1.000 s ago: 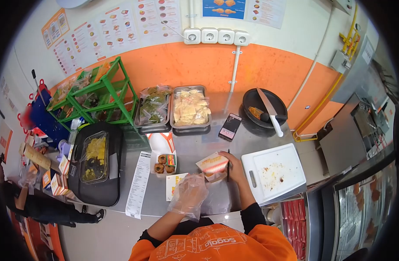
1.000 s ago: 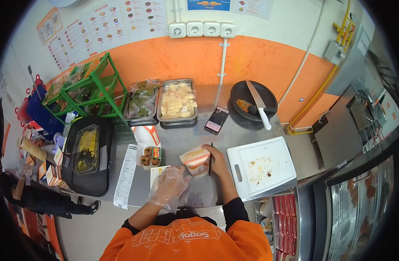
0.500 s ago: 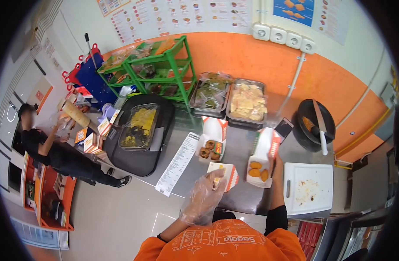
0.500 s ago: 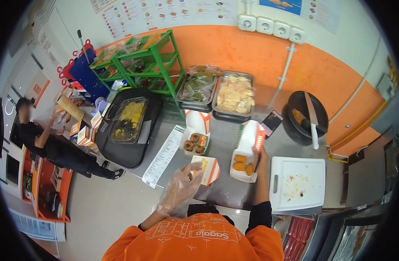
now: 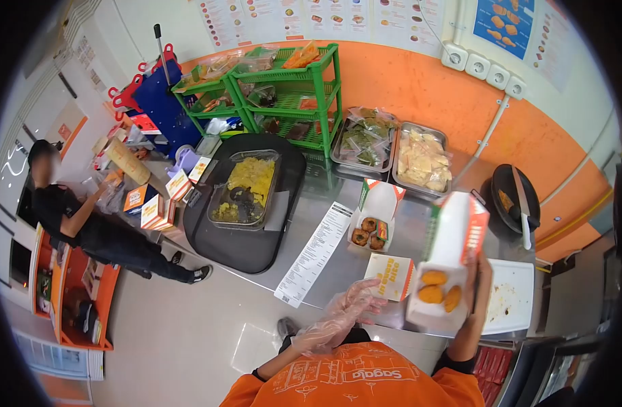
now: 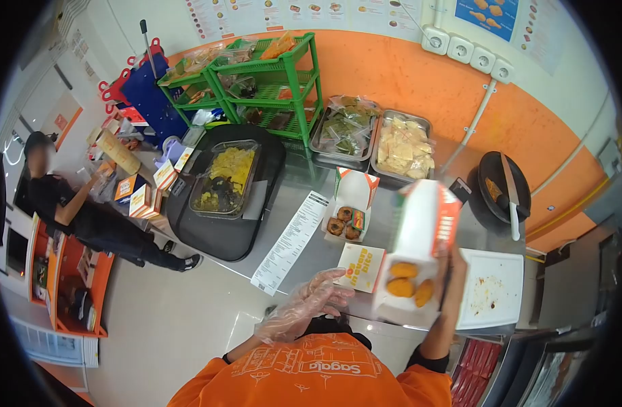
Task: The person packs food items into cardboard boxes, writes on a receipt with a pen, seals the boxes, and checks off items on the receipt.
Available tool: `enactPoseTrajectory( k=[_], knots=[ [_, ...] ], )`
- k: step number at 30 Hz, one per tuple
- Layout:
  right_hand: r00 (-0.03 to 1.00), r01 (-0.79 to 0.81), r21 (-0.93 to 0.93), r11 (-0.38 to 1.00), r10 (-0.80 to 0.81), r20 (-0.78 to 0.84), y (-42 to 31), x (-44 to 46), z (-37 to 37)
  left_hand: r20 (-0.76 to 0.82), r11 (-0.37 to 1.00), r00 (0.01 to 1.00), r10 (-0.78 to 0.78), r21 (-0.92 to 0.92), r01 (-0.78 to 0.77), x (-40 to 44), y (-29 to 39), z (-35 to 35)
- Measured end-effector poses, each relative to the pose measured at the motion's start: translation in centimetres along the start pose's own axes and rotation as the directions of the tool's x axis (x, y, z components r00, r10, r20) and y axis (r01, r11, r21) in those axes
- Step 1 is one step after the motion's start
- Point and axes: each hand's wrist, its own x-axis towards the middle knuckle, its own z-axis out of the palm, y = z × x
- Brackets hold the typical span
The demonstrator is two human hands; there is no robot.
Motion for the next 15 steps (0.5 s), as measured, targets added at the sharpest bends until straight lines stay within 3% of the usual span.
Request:
enactPoseTrajectory(
  k=[2,3,4,5,7,9,13,14,15],
  knots=[
    [0.992,0.013,-0.065,0.998,-0.005,0.128,-3.0,-2.6,3.7,0.024,0.998,1.000,0.016,-0.061,-0.015,-1.7,1.5,-1.4],
    [0.986,0.091,0.050,0.995,-0.097,0.138,-4.8,-4.1,6.6,0.003,0.994,0.998,0.068,-0.089,-0.068,-2.8,2.0,-2.5],
    [0.978,0.073,0.088,0.993,-0.089,0.191,-5.3,-5.4,9.5,-0.022,0.986,0.993,0.118,-0.112,-0.120,-3.9,2.4,-3.9],
    [0.974,0.058,0.226,0.972,-0.105,0.202,-8.2,-6.5,12.5,-0.110,0.994,0.990,0.093,-0.039,-0.098,-4.9,2.5,-5.8],
    [0.948,-0.041,0.240,0.970,-0.039,0.317,-11.2,-8.9,18.3,-0.288,0.998,0.956,0.063,0.042,-0.053,-7.5,2.3,-10.2],
    [0.940,0.051,0.430,0.901,-0.189,0.285,-14.3,-11.5,24.4,-0.426,0.999,0.904,0.032,0.007,-0.032,-10.2,2.5,-14.7],
    [0.863,-0.036,0.425,0.904,-0.186,0.470,-20.4,-15.7,33.2,-0.617,0.984,0.784,-0.060,-0.168,-0.056,-16.2,5.2,-22.7],
    [0.831,-0.027,0.400,0.916,-0.201,0.518,-22.6,-15.9,34.3,-0.573,0.970,0.818,0.052,-0.165,-0.177,-16.5,2.7,-26.9],
    [0.787,0.015,0.393,0.920,-0.253,0.562,-23.6,-15.8,35.8,-0.629,0.960,0.775,0.058,-0.177,-0.215,-17.8,3.7,-27.9]
  ],
)
